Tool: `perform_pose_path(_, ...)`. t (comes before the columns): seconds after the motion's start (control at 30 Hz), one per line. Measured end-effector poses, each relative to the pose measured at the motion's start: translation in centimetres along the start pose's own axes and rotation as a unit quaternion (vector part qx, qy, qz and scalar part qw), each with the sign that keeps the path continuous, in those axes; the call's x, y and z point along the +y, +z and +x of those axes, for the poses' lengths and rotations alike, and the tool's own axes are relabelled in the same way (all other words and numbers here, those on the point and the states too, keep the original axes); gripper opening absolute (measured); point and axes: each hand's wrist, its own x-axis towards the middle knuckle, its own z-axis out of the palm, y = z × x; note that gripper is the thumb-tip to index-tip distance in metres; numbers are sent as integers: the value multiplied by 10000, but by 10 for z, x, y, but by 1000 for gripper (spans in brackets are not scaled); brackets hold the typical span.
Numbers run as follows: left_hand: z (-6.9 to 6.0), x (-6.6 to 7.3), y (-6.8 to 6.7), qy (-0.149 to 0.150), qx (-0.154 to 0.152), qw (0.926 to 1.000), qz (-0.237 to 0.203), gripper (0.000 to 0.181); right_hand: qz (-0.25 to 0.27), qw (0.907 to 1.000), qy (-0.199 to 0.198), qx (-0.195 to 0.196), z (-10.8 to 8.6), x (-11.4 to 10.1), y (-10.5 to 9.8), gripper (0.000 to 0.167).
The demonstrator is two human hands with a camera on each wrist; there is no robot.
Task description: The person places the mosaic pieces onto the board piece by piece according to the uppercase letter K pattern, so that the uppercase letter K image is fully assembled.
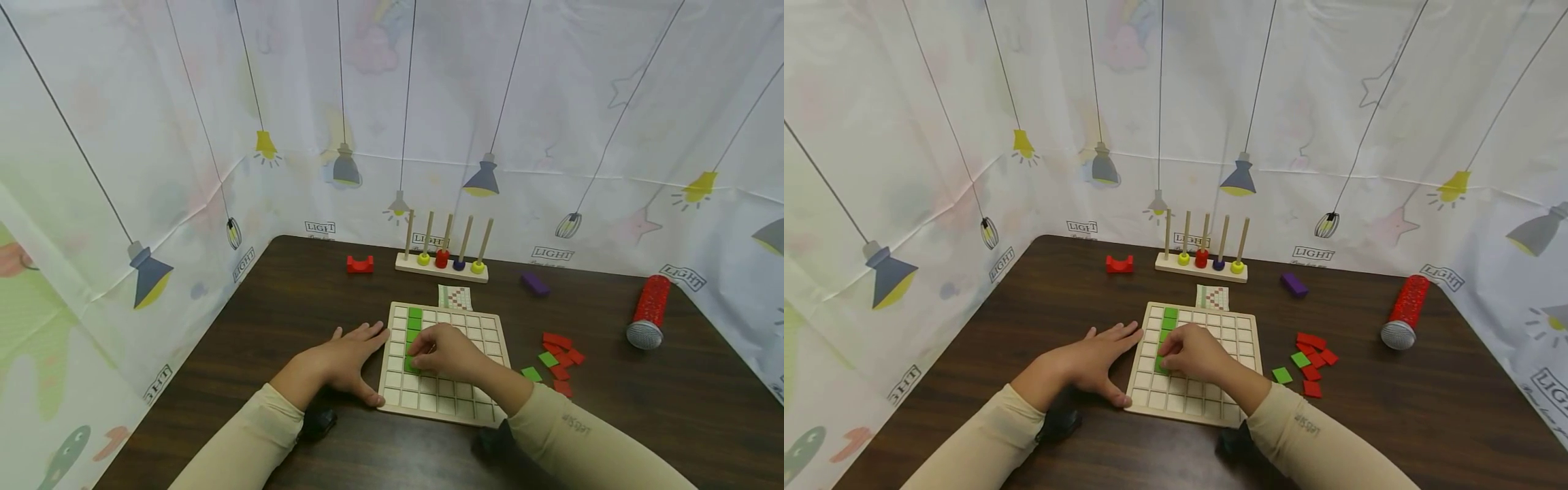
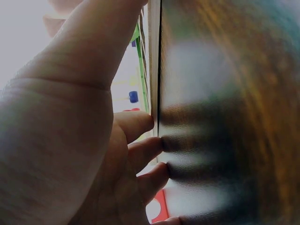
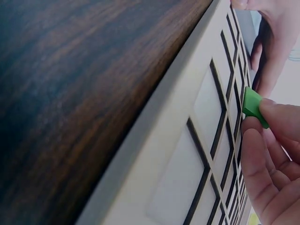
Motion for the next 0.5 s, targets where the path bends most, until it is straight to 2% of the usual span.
perform_pose_path(0.5, 0, 0, 1, -4, 13, 10000, 38, 121, -469, 9987, -1, 213, 1, 0, 5, 6)
